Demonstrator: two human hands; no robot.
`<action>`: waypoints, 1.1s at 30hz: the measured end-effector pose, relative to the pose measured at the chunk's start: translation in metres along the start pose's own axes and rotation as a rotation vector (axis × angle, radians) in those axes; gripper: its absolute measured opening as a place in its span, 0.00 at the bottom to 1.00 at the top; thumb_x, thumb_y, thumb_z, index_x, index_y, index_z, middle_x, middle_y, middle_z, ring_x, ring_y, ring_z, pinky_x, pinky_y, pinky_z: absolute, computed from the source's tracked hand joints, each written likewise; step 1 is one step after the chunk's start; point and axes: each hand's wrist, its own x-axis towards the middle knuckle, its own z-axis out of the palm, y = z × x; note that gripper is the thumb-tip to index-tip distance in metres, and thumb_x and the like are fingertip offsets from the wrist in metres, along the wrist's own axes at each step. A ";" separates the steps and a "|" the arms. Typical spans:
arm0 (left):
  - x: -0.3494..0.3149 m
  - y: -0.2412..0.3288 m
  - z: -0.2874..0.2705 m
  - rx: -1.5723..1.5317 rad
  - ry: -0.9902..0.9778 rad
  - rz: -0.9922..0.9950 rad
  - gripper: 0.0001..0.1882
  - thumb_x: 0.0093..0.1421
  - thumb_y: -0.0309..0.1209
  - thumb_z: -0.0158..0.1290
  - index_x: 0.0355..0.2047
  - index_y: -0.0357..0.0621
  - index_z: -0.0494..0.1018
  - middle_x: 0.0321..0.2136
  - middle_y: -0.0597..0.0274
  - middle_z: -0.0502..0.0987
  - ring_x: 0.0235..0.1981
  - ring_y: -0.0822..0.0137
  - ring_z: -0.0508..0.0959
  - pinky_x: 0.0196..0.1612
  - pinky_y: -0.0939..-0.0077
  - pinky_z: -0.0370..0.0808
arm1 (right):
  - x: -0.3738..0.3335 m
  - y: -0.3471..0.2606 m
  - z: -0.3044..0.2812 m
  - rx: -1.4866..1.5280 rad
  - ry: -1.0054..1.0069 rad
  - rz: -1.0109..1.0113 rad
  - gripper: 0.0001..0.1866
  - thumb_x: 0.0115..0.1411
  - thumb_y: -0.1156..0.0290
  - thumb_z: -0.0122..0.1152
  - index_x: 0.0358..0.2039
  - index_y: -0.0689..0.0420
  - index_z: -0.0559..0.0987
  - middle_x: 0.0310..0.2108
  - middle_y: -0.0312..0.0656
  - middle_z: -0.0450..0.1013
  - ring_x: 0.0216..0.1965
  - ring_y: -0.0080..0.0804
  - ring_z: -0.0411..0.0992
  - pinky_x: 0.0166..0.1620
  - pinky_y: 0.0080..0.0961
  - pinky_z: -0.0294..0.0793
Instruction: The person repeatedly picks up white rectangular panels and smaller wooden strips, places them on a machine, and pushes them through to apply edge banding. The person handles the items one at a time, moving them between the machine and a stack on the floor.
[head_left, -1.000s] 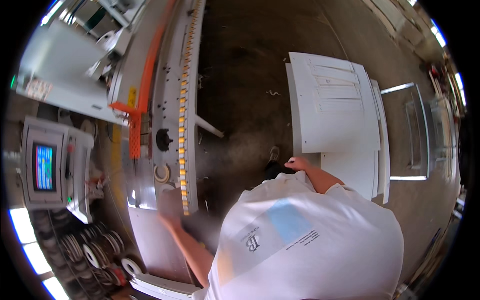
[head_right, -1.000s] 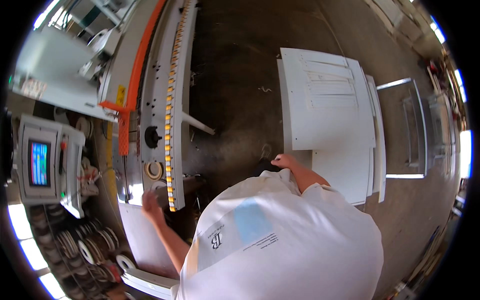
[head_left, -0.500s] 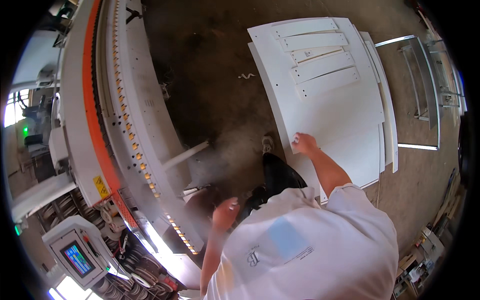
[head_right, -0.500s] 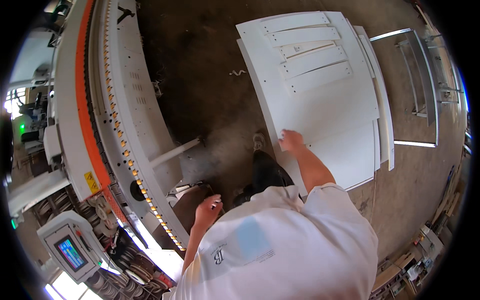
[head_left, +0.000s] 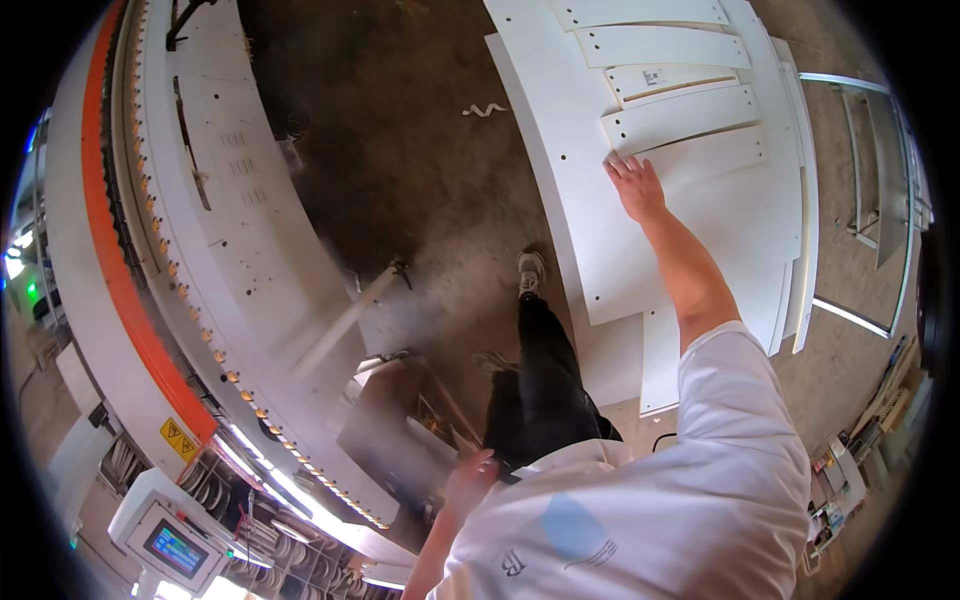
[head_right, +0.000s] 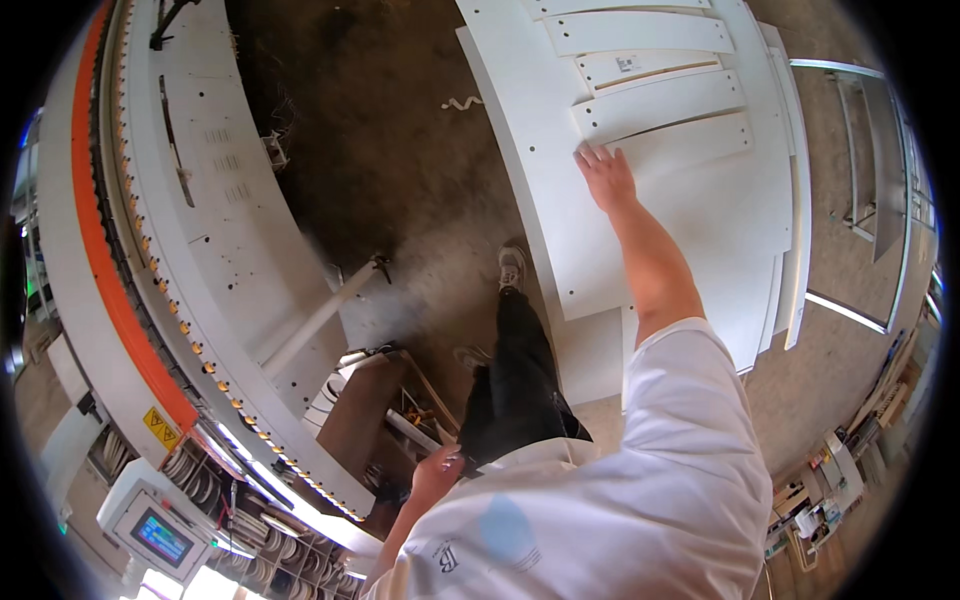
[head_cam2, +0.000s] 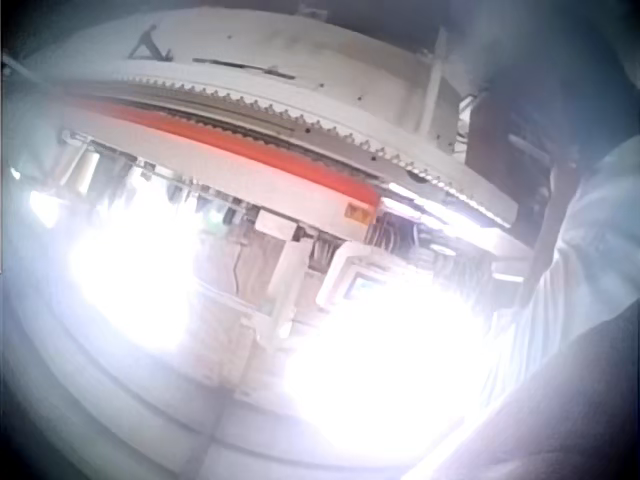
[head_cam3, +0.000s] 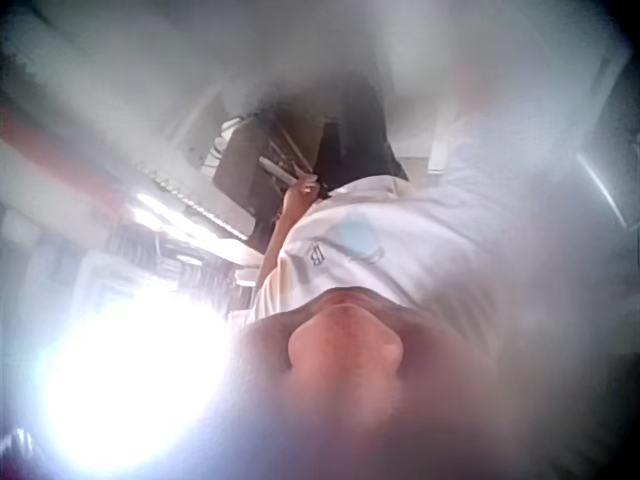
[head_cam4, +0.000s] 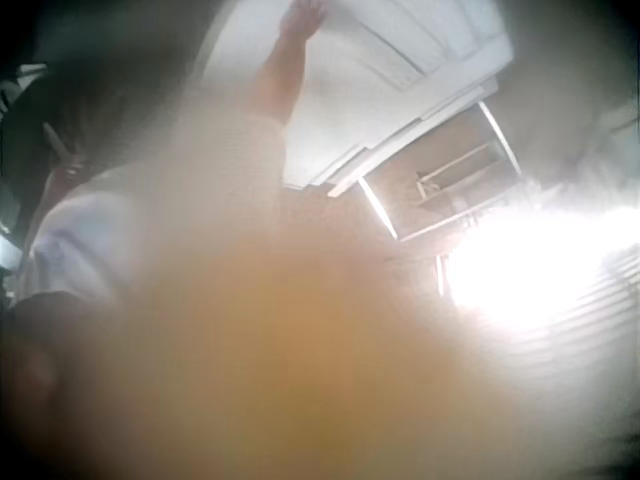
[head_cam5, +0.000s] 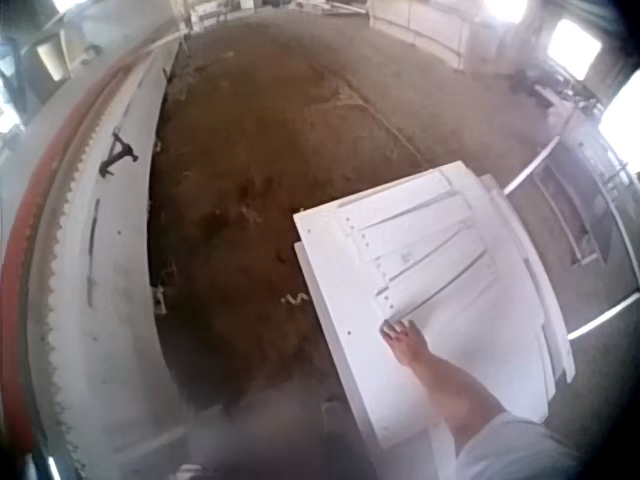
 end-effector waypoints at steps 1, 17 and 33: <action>0.005 0.003 -0.001 0.023 0.005 -0.002 0.18 0.63 0.38 0.56 0.52 0.48 0.76 0.39 0.56 0.84 0.40 0.57 0.85 0.44 0.63 0.80 | 0.004 0.004 0.004 -0.024 -0.017 -0.019 0.24 0.64 0.73 0.50 0.61 0.47 0.70 0.63 0.29 0.67 0.63 0.32 0.63 0.66 0.47 0.60; 0.042 0.023 0.010 -0.199 0.063 -0.074 0.16 0.63 0.34 0.58 0.50 0.43 0.78 0.37 0.53 0.84 0.39 0.61 0.85 0.45 0.70 0.80 | 0.064 0.069 -0.049 0.058 -0.171 0.088 0.51 0.48 0.74 0.72 0.71 0.49 0.56 0.74 0.34 0.51 0.74 0.33 0.50 0.75 0.43 0.46; 0.048 0.019 0.020 -0.317 0.033 -0.114 0.16 0.65 0.35 0.57 0.50 0.43 0.78 0.38 0.55 0.83 0.38 0.66 0.83 0.44 0.73 0.77 | 0.071 0.031 -0.058 -0.053 -0.212 0.018 0.46 0.44 0.68 0.75 0.65 0.50 0.64 0.69 0.40 0.56 0.72 0.38 0.52 0.75 0.50 0.41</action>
